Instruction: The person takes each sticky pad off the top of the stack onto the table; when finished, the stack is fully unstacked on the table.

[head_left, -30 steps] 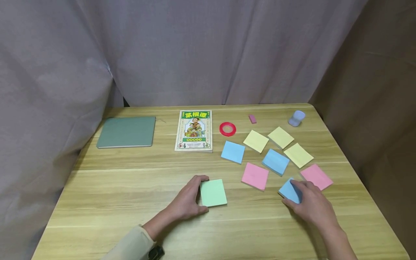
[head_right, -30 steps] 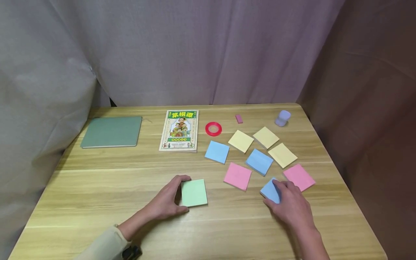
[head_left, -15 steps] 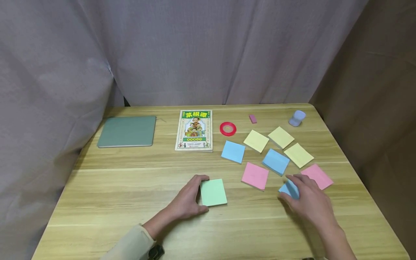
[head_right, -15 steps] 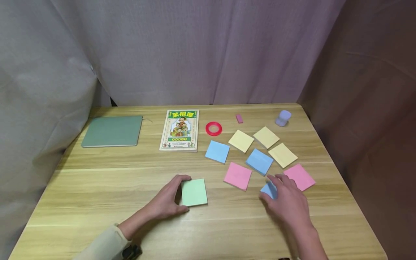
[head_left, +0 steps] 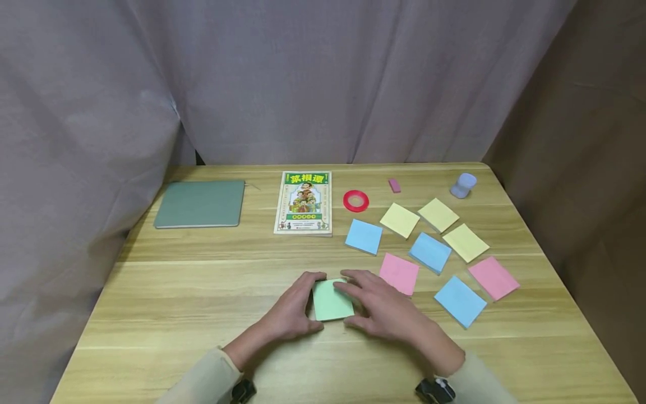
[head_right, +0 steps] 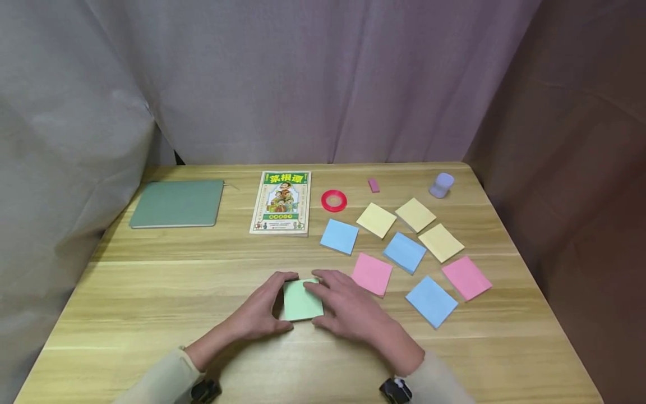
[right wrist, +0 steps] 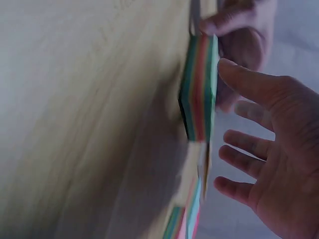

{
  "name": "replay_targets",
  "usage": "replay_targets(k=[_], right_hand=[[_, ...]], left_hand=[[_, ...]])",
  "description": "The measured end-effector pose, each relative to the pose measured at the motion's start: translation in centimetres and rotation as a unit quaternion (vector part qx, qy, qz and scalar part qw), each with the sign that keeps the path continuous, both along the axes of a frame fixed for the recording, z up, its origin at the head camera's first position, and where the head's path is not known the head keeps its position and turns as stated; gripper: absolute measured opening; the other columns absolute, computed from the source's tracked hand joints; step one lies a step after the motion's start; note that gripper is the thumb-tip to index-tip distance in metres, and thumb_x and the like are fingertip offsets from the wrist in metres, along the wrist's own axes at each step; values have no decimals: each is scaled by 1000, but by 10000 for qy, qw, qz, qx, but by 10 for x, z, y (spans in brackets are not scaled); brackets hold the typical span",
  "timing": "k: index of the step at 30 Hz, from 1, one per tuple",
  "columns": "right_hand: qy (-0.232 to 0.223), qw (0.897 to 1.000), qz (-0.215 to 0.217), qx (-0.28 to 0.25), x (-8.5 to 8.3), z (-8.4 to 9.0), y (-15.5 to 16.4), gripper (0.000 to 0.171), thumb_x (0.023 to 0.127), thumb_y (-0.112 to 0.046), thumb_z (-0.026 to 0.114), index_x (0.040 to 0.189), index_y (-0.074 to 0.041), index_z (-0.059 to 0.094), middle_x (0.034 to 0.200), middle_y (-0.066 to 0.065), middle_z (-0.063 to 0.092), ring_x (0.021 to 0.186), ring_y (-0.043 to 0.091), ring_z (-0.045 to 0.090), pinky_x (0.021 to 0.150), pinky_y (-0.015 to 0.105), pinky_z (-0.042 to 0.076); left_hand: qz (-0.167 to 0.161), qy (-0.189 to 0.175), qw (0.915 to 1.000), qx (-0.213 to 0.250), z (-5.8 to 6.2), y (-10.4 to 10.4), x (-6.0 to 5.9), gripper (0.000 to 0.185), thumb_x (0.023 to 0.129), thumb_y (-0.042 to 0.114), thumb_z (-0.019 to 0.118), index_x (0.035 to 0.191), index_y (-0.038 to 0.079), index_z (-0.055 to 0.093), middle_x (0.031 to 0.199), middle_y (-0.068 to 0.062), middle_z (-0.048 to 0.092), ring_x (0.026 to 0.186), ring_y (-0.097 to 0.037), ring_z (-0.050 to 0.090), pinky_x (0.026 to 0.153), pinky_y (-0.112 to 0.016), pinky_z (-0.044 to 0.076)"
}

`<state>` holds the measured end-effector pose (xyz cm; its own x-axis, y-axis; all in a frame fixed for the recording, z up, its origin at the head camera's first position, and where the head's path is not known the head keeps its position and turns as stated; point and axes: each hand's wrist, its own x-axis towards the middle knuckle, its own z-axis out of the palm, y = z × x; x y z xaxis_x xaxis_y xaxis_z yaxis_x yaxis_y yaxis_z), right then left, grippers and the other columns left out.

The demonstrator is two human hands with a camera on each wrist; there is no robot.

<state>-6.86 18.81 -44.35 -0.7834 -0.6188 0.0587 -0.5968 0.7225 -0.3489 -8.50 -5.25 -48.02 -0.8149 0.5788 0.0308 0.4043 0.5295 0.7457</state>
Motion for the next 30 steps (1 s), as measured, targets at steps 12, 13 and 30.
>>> replay_targets(k=[12, 13, 30], right_hand=[[-241, 9981, 551, 130, -13, -14, -27, 76, 78, -35, 81, 144, -16, 49, 144, 7, 44, 131, 22, 41, 110, 40, 32], [-253, 9982, 534, 121, -14, -14, -28, 77, 78, -35, 81, 145, -16, 48, 144, 6, 45, 131, 22, 42, 110, 40, 32], [-274, 9988, -398, -64, 12, 0, 18, 72, 74, -35, 85, 137, -17, 57, 135, 4, 51, 123, 21, 48, 97, 43, 46]], left_hand=[[-76, 102, 9999, 5, -2, -1, -2, 97, 62, 8, 89, 144, 9, 37, 135, -5, 48, 123, -16, 47, 104, -37, 40], [-68, 111, 9999, -3, -2, -1, -1, 97, 62, 8, 89, 144, 9, 38, 135, -5, 49, 122, -16, 47, 104, -37, 40], [-73, 162, 9998, 49, 1, -1, -2, 87, 67, 3, 87, 141, 2, 42, 133, -7, 51, 120, -19, 49, 105, -39, 40]])
